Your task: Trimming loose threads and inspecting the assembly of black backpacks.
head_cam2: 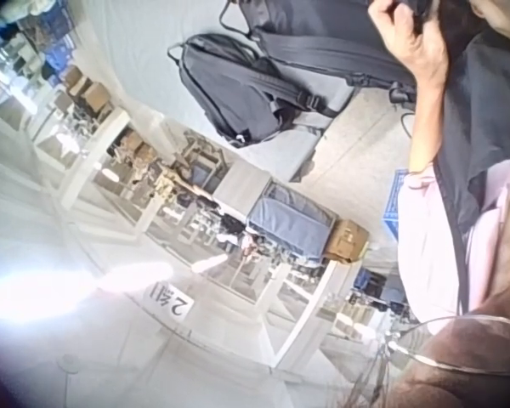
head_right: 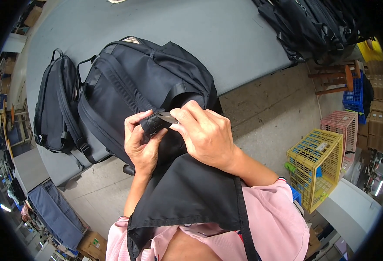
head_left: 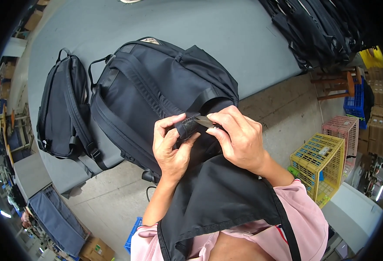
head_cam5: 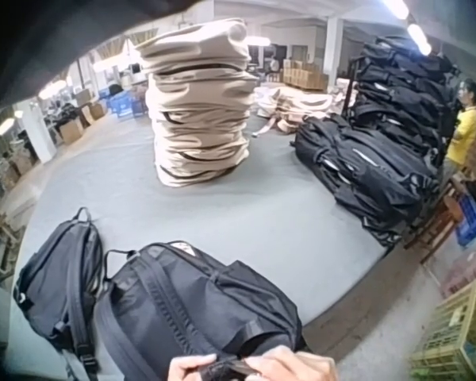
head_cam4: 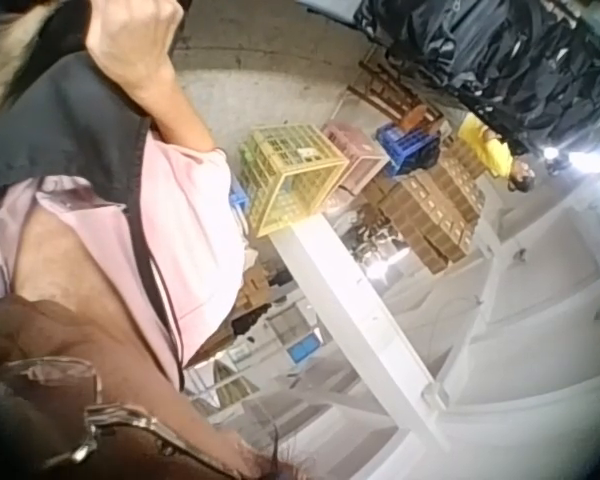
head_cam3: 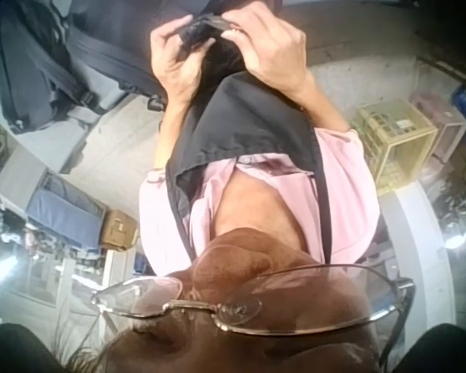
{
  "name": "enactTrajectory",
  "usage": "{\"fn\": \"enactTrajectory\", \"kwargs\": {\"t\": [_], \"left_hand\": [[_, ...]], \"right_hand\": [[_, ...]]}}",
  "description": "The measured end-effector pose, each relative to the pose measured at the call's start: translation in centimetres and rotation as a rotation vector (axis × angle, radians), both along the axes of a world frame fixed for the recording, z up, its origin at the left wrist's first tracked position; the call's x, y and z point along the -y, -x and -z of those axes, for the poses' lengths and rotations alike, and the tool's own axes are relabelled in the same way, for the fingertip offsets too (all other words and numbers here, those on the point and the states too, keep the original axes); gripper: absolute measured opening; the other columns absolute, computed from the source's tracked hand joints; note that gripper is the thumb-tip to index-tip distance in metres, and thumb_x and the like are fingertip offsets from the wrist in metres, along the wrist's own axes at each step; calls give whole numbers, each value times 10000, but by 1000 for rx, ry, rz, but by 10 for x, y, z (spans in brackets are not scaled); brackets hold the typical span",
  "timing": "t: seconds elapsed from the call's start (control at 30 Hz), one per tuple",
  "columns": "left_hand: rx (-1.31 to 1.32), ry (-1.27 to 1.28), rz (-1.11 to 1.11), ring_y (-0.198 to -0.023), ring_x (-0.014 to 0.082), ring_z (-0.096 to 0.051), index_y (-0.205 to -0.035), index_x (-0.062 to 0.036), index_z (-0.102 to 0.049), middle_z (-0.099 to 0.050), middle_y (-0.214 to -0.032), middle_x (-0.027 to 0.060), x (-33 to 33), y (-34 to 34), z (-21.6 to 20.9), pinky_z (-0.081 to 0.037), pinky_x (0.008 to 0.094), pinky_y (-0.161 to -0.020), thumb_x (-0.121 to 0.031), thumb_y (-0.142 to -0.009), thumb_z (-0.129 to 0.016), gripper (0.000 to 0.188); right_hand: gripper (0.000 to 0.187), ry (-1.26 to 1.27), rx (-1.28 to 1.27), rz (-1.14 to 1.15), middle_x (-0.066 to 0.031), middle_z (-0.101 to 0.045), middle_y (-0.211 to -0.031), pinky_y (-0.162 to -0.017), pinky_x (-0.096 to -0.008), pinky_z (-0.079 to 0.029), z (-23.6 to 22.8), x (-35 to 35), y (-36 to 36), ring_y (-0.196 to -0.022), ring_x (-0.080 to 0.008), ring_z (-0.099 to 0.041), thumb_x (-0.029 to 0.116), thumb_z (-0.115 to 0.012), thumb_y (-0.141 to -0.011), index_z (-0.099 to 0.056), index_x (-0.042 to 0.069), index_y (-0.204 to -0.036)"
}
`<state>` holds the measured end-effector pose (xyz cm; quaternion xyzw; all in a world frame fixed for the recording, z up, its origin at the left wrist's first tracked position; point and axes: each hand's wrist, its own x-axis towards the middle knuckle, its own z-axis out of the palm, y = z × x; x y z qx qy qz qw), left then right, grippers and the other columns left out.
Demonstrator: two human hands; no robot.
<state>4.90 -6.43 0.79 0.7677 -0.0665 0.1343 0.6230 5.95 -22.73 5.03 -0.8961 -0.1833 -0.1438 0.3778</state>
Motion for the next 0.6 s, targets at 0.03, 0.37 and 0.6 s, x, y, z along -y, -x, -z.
{"fn": "enactTrajectory", "kwargs": {"t": [0.03,0.37,0.6], "left_hand": [[0,-14,-1,-939,205,-561,-906,-26,-674,-586,-1043,100,0,0,0,-460,299,-796,29,-612,-761,311],[-30,14,28,-946,210,-561,-913,-29,-672,-586,-1050,103,0,-2,0,-457,308,-805,18,-616,-759,312],[-33,14,46,-959,221,-552,-921,-25,-666,-587,-1068,108,1,-1,2,-451,318,-812,5,-608,-769,331]], "right_hand": [[236,19,-12,-15,-102,-583,-796,-526,-293,-469,-1,0,0,-611,-208,-598,-11,-665,-724,-575,11,-942],[179,-624,-385,2,-82,-571,-851,-658,-262,-502,11,-1,1,-730,-141,-612,40,-618,-820,-544,1,-978],[230,-24,-24,10,-79,-571,-782,-533,-305,-481,7,-1,-1,-594,-236,-602,64,-674,-732,-581,44,-941]]}}
